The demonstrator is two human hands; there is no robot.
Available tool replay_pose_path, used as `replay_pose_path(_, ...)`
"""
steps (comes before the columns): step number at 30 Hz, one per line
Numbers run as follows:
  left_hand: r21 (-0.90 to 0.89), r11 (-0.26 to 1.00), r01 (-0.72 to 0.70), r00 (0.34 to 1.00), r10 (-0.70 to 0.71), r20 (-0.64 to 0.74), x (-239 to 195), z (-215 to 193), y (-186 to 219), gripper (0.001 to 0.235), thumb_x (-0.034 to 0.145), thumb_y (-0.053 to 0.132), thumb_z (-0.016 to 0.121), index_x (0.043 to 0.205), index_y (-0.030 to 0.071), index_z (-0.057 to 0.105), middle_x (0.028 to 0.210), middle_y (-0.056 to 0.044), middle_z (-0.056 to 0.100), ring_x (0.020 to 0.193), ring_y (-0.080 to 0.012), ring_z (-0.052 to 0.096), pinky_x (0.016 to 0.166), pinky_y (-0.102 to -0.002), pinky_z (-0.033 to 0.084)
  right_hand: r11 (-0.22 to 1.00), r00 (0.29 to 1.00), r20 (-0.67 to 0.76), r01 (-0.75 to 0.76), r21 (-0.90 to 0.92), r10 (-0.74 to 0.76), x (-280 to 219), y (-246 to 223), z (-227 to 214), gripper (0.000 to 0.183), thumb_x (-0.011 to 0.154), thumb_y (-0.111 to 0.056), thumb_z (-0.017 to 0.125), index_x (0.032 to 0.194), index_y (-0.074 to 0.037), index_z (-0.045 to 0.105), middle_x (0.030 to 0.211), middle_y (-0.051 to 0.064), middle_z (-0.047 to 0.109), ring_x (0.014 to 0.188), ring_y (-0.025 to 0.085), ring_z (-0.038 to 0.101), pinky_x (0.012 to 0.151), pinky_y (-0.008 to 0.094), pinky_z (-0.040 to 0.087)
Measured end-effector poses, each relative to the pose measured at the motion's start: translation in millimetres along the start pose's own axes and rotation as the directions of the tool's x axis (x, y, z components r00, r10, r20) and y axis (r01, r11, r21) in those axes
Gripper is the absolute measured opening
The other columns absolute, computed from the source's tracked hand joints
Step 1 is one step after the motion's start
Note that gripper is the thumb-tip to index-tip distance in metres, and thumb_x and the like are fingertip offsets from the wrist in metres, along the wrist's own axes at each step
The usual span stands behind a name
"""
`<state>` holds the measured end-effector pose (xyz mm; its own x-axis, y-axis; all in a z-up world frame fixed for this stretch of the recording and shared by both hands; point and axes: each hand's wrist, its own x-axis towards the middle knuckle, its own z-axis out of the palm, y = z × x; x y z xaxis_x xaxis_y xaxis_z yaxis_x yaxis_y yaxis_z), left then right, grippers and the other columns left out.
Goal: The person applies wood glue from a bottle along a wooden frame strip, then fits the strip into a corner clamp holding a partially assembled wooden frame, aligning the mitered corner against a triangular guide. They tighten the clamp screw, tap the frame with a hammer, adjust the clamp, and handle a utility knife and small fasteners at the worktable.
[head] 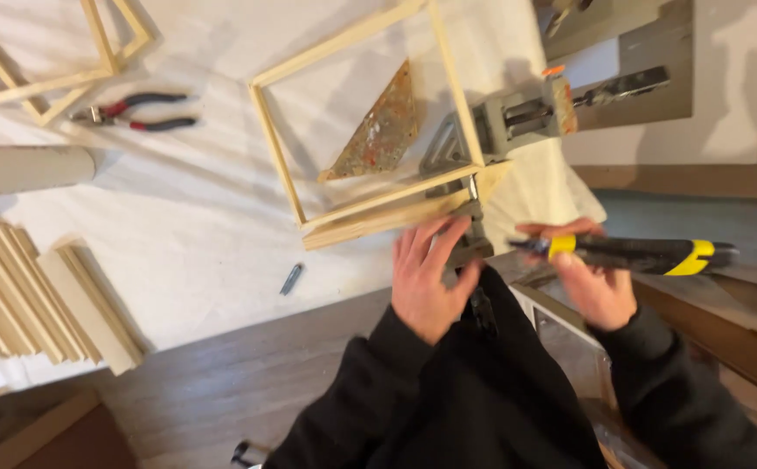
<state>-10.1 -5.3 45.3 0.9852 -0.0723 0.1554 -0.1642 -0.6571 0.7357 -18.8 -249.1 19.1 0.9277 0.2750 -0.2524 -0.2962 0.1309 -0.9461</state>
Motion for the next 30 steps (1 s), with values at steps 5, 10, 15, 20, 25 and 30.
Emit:
replay_pose_path(5, -0.584, 0.648, 0.49, 0.87, -0.405, 0.28, -27, -32, 44, 0.046, 0.076, 0.015, 0.087, 0.117, 0.004, 0.071, 0.114, -0.006, 0.07, 0.104, -0.0174, 0.068, 0.093, -0.033, 0.054, 0.848, 0.997, 0.038, -0.08, 0.524, 0.07, -25, -10, 36, 0.029, 0.103, -0.016, 0.067, 0.126, -0.002, 0.057, 0.129, 0.016, 0.057, 0.113, 0.026, 0.052, 0.102, 0.042, 0.045)
replay_pose_path(10, -0.786, 0.483, 0.387, 0.851, -0.515, 0.103, -70, -36, 65, 0.01, 0.091, 0.004, 0.082, 0.092, 0.0, 0.073, 0.086, -0.003, 0.067, 0.08, -0.009, 0.06, 0.073, -0.025, 0.048, 0.882, 0.967, 0.232, -0.195, 0.428, 0.101, -37, -27, 57, 0.026, 0.102, -0.017, 0.066, 0.121, -0.003, 0.057, 0.114, 0.014, 0.054, 0.112, 0.026, 0.051, 0.095, 0.04, 0.043)
replay_pose_path(15, -0.82, 0.473, 0.321, 0.796, -0.604, -0.036, -112, -75, 91, 0.008, 0.089, 0.001, 0.08, 0.088, -0.003, 0.073, 0.083, -0.003, 0.067, 0.078, -0.0096, 0.061, 0.07, -0.025, 0.047, 0.859, 0.932, 0.358, -0.231, 0.457, 0.06, -61, -46, 82, 0.028, 0.101, -0.017, 0.069, 0.122, -0.003, 0.056, 0.113, 0.011, 0.053, 0.111, 0.025, 0.051, 0.095, 0.041, 0.045)
replay_pose_path(20, -0.918, 0.391, -0.062, 0.561, -0.748, -0.356, -159, -129, 88, 0.012, 0.095, 0.003, 0.066, 0.086, -0.003, 0.069, 0.09, -0.01, 0.074, 0.085, -0.0203, 0.069, 0.086, -0.034, 0.056, 0.814, 0.871, 0.491, -0.277, 0.511, -0.012, -76, -70, 97, 0.028, 0.105, -0.016, 0.069, 0.123, 0.003, 0.058, 0.105, 0.012, 0.055, 0.107, 0.025, 0.053, 0.095, 0.04, 0.046)
replay_pose_path(25, -0.848, 0.506, -0.16, 0.448, -0.728, -0.519, -277, -103, 54, 0.032, 0.112, 0.02, 0.057, 0.086, 0.001, 0.062, 0.084, -0.005, 0.061, 0.082, -0.0169, 0.059, 0.079, -0.032, 0.05, 0.956, 0.853, 0.489, -0.271, 0.115, 0.183, -72, -64, 104, 0.024, 0.108, -0.017, 0.056, 0.121, 0.004, 0.06, 0.108, 0.013, 0.064, 0.096, 0.02, 0.058, 0.084, 0.034, 0.049)
replay_pose_path(30, -0.87, 0.485, -0.089, 0.177, -0.852, -0.493, -445, -2, -46, 0.056, 0.121, 0.027, 0.055, 0.069, 0.007, 0.05, 0.069, -0.003, 0.052, 0.064, -0.0133, 0.051, 0.061, -0.029, 0.044, 0.906, 0.729, 0.613, -0.025, -0.422, 0.305, -26, -77, 182, 0.028, 0.108, -0.024, 0.05, 0.124, -0.003, 0.057, 0.098, 0.008, 0.06, 0.087, 0.016, 0.057, 0.08, 0.033, 0.049)
